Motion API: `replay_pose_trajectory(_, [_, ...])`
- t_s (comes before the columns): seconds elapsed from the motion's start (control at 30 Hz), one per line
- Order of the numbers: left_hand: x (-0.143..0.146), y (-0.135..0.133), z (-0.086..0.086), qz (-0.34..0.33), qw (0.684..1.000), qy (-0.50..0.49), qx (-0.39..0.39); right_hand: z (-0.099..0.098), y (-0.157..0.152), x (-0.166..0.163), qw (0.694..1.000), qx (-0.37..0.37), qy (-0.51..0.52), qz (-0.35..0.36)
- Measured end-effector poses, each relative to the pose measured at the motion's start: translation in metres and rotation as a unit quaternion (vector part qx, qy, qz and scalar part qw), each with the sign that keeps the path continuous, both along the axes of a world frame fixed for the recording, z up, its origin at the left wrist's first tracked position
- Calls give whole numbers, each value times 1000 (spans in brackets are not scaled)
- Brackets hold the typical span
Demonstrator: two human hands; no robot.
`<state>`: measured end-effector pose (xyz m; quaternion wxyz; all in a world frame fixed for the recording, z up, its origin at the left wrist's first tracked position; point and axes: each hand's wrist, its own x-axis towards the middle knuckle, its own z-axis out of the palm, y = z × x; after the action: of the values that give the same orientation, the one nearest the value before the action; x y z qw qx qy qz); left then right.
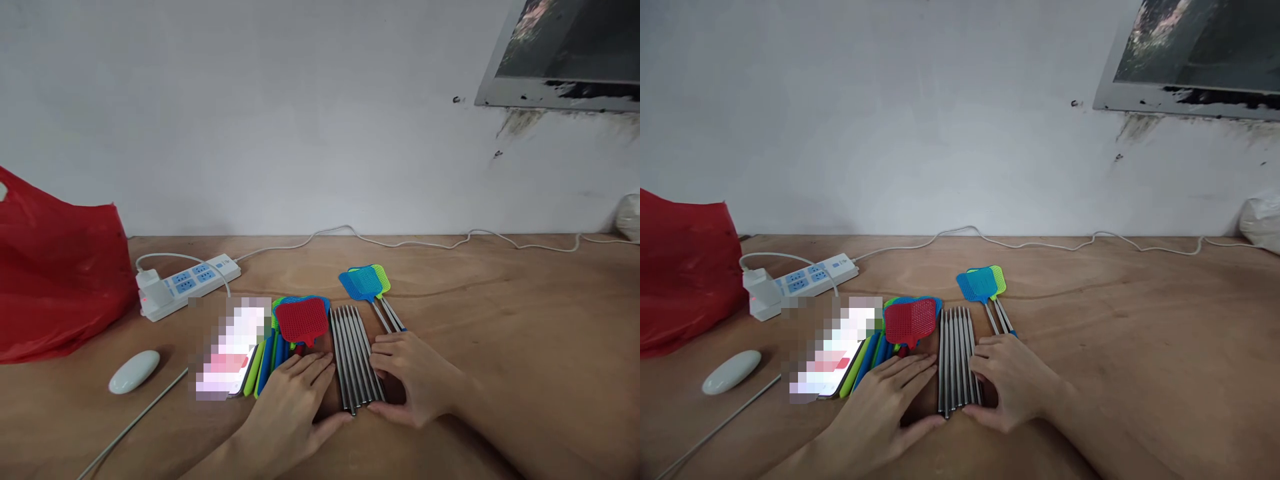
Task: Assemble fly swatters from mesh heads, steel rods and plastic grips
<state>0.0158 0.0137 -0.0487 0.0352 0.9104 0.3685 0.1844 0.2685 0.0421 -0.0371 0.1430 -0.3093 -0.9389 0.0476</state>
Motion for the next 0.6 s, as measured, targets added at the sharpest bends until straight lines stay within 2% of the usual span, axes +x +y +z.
replay_pose_trajectory(0.3, [-1,2,2,-4,1000,14,-6,-2,2,3,1000,-12,12,-13])
replay_pose_trajectory(0.6, [-3,0,-1,-6,1000,8,-8,10,0,5,999,-32,14,-10])
